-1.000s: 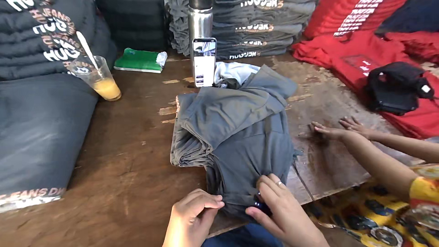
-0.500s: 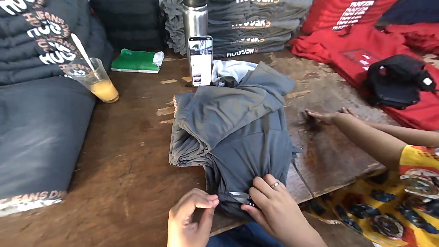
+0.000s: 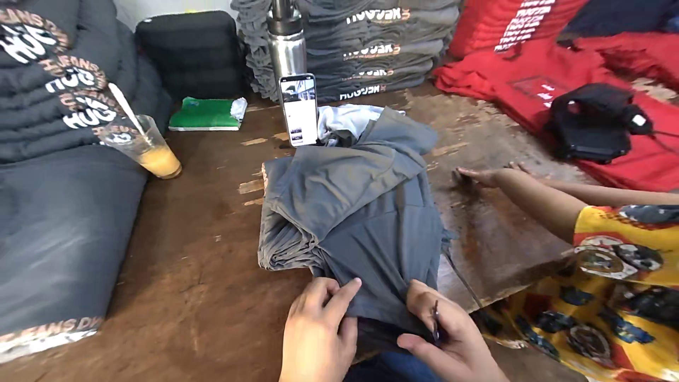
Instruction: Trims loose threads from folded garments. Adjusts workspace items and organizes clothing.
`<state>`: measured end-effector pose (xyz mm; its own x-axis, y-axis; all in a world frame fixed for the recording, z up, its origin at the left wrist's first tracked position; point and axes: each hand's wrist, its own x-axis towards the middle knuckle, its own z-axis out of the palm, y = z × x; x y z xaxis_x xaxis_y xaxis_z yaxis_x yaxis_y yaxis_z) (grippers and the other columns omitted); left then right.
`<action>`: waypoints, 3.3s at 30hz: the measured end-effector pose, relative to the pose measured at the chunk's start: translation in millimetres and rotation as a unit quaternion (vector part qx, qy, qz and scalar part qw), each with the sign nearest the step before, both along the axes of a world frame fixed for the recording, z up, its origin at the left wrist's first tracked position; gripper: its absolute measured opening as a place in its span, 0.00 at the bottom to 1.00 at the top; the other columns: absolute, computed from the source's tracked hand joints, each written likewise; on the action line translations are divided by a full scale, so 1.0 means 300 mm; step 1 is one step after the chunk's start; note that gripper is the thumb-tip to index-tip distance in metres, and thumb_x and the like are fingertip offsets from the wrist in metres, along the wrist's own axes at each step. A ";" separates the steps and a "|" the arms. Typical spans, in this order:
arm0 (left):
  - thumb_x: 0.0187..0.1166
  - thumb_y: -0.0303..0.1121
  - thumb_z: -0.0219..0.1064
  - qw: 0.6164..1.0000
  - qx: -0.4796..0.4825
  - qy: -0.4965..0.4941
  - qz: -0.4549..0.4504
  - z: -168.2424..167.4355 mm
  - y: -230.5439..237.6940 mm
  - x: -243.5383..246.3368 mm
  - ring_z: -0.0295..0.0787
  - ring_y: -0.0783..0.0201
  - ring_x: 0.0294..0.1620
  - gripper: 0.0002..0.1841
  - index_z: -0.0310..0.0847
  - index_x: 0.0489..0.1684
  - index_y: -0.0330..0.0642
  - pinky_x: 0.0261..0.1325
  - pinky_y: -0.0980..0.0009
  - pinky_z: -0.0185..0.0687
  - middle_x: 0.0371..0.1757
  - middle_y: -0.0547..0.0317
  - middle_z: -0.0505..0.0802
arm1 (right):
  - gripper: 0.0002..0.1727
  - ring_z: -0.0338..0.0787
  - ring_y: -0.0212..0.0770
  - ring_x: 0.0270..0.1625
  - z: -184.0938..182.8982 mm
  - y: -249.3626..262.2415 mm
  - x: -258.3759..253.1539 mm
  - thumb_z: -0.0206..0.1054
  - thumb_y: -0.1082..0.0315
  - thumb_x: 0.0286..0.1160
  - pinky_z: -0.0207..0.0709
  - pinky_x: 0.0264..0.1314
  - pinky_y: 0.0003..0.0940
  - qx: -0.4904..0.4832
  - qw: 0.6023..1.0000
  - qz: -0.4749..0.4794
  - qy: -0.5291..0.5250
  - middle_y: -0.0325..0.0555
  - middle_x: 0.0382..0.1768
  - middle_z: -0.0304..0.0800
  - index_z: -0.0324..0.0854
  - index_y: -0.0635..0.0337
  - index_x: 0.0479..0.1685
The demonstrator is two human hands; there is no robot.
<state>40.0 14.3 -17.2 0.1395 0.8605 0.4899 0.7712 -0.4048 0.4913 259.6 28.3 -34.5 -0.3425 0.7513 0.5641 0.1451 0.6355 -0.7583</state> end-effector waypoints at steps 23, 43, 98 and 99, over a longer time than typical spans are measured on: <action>0.78 0.32 0.69 0.984 0.032 -0.066 -0.161 -0.067 0.005 -0.044 0.87 0.66 0.58 0.07 0.94 0.44 0.47 0.68 0.75 0.78 0.44 0.62 0.94 | 0.11 0.85 0.31 0.41 -0.017 -0.004 0.039 0.69 0.69 0.74 0.80 0.48 0.23 -0.011 0.995 0.095 0.028 0.42 0.33 0.82 0.69 0.55 0.32; 0.74 0.21 0.73 0.780 -0.119 -0.590 -0.171 -0.075 -0.058 0.013 0.92 0.72 0.58 0.21 0.85 0.65 0.50 0.65 0.73 0.87 0.60 0.66 0.93 | 0.13 0.83 0.37 0.71 -0.031 0.034 -0.168 0.72 0.72 0.71 0.78 0.73 0.29 0.123 0.992 0.002 0.003 0.47 0.66 0.82 0.69 0.54 0.39; 0.77 0.19 0.69 0.829 -0.047 -0.546 -0.112 -0.083 -0.006 0.036 0.92 0.71 0.54 0.26 0.72 0.75 0.44 0.62 0.73 0.88 0.55 0.65 0.95 | 0.19 0.88 0.31 0.63 0.028 0.009 -0.135 0.57 0.58 0.89 0.84 0.61 0.23 -0.013 1.000 -0.020 -0.015 0.54 0.65 0.86 0.74 0.67 0.62; 0.78 0.19 0.68 0.833 -0.053 -0.539 -0.112 -0.079 -0.004 0.037 0.92 0.71 0.55 0.25 0.73 0.75 0.42 0.63 0.74 0.87 0.55 0.66 0.95 | 0.22 0.83 0.39 0.76 0.032 0.027 -0.145 0.55 0.62 0.89 0.82 0.73 0.31 -0.006 1.000 0.013 0.004 0.62 0.76 0.78 0.70 0.71 0.69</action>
